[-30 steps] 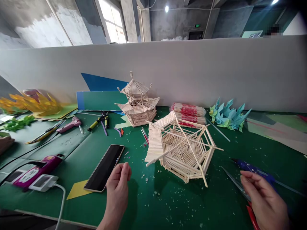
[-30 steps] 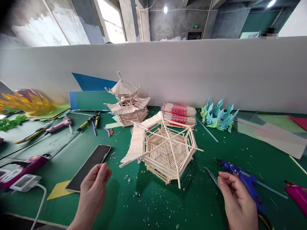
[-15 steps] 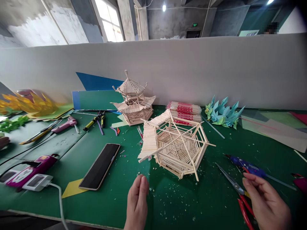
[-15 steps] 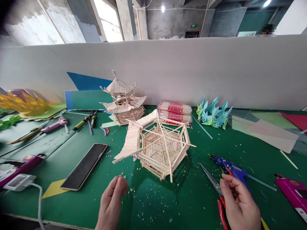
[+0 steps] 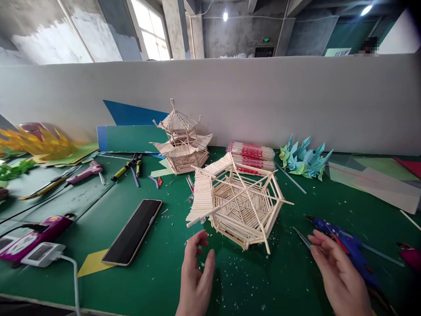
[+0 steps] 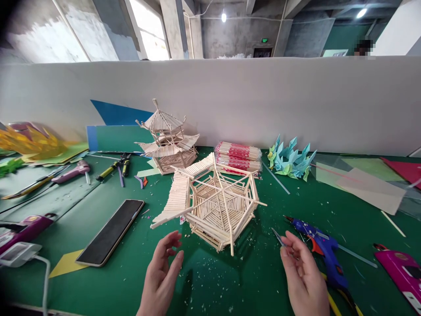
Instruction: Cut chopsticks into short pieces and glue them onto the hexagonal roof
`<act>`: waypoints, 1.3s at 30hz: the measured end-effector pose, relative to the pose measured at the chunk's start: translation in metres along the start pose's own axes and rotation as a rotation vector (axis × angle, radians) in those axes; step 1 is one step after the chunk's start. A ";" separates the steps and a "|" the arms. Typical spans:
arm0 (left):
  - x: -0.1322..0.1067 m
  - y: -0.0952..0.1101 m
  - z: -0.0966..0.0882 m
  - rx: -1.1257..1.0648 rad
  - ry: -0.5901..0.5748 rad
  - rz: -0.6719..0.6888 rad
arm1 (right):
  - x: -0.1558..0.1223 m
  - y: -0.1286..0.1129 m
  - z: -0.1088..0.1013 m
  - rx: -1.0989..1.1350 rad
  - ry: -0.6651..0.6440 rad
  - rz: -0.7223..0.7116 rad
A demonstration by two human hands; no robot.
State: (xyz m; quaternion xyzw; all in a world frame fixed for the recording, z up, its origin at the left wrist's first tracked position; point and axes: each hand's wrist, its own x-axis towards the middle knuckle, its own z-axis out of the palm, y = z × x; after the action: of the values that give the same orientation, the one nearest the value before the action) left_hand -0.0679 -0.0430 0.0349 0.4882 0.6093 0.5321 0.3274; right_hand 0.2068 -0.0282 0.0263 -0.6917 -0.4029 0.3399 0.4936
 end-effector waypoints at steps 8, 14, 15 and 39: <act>0.019 0.011 0.010 -0.109 -0.065 -0.112 | 0.022 -0.017 0.041 0.314 -0.141 0.047; 0.021 0.014 0.023 -0.274 -0.094 -0.221 | 0.049 -0.015 0.057 0.314 -0.147 0.036; 0.021 0.015 0.024 -0.292 -0.091 -0.225 | 0.051 -0.014 0.059 0.316 -0.144 0.031; 0.014 0.018 0.020 -0.143 -0.126 -0.172 | 0.052 -0.019 0.068 0.398 -0.223 -0.044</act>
State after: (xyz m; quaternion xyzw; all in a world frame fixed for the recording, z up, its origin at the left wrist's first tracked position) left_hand -0.0494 -0.0240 0.0494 0.4421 0.5877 0.5124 0.4435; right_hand 0.1668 0.0492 0.0221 -0.5300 -0.3950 0.4763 0.5799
